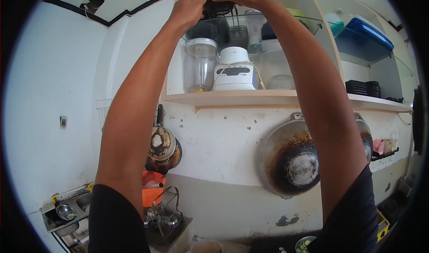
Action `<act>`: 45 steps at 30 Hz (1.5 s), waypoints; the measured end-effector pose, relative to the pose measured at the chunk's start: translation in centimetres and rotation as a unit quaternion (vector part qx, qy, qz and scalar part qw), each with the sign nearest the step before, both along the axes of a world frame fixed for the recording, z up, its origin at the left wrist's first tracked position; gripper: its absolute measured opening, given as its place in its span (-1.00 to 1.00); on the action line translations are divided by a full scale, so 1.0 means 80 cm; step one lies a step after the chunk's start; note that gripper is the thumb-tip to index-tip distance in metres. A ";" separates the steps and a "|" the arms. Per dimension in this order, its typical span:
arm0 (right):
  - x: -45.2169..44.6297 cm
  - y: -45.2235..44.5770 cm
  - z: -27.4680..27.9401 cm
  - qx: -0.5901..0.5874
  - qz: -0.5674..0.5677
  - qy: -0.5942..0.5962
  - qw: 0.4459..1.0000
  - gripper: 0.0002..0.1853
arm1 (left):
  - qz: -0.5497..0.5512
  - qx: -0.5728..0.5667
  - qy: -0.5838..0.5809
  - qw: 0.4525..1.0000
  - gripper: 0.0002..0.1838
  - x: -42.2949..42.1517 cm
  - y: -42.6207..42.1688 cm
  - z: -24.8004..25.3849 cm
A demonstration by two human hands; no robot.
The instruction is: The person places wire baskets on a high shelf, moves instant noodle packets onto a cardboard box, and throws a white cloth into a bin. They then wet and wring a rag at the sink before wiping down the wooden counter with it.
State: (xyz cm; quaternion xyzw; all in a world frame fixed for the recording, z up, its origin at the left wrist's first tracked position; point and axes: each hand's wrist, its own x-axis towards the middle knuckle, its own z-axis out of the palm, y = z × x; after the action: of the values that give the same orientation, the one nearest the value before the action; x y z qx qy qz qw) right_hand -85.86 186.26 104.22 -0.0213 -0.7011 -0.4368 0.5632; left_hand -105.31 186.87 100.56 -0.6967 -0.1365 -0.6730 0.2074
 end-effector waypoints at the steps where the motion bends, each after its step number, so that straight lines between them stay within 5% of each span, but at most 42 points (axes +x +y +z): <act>1: -0.007 0.009 0.011 0.006 0.007 -0.004 1.000 0.05 | -0.030 0.020 0.032 0.999 -0.65 -0.009 0.017 0.014; 7: -0.038 0.064 0.071 0.021 -0.018 0.023 0.999 -0.02 | -0.122 -0.010 0.030 0.992 -0.54 -0.029 0.079 0.073; 10: -0.049 0.091 0.096 0.046 -0.037 0.044 0.997 -0.03 | -0.047 0.032 0.035 0.998 -0.47 -0.039 0.104 0.092; 13: -0.060 0.120 0.104 0.025 -0.062 0.070 0.995 -0.02 | -0.084 0.063 0.116 0.988 -0.47 -0.060 0.156 0.132; 19: -0.068 0.170 0.113 0.004 -0.154 0.088 0.984 -0.01 | 0.080 0.126 0.030 0.988 -0.52 -0.063 0.201 0.127; 22: -0.068 0.190 0.113 0.002 -0.170 0.090 0.981 -0.11 | 0.056 0.244 0.116 0.961 -0.49 -0.076 0.229 0.147; 25: -0.063 0.185 0.110 -0.023 -0.182 0.064 0.981 -0.26 | 0.121 0.124 0.110 0.979 -0.29 -0.075 0.219 0.141; 30: -0.063 0.196 0.139 -0.020 -0.242 0.059 0.968 -0.51 | 0.097 0.041 0.056 0.993 -0.40 -0.068 0.207 0.118; 33: -0.062 0.183 0.128 -0.296 -0.141 0.066 0.942 -0.20 | 0.079 0.075 0.053 0.993 -0.45 -0.069 0.208 0.127; 37: -0.080 0.177 0.112 -0.304 -0.174 0.088 0.933 -0.33 | -0.052 0.109 -0.030 0.992 -0.51 -0.104 0.197 0.118; 41: -0.093 0.173 0.108 -0.313 -0.191 0.100 0.925 -0.31 | -0.150 0.010 -0.039 0.988 -0.51 -0.140 0.183 0.108; 45: -0.091 0.205 0.134 -0.205 -0.209 0.111 0.950 -0.32 | -0.072 0.024 0.017 0.997 -0.48 -0.146 0.185 0.106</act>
State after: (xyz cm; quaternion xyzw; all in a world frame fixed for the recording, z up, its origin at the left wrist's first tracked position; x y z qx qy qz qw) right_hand -93.14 202.66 114.96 -0.3310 -0.6886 -0.3863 0.5168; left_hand -116.96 201.69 109.06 -0.7112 -0.0658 -0.6771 0.1774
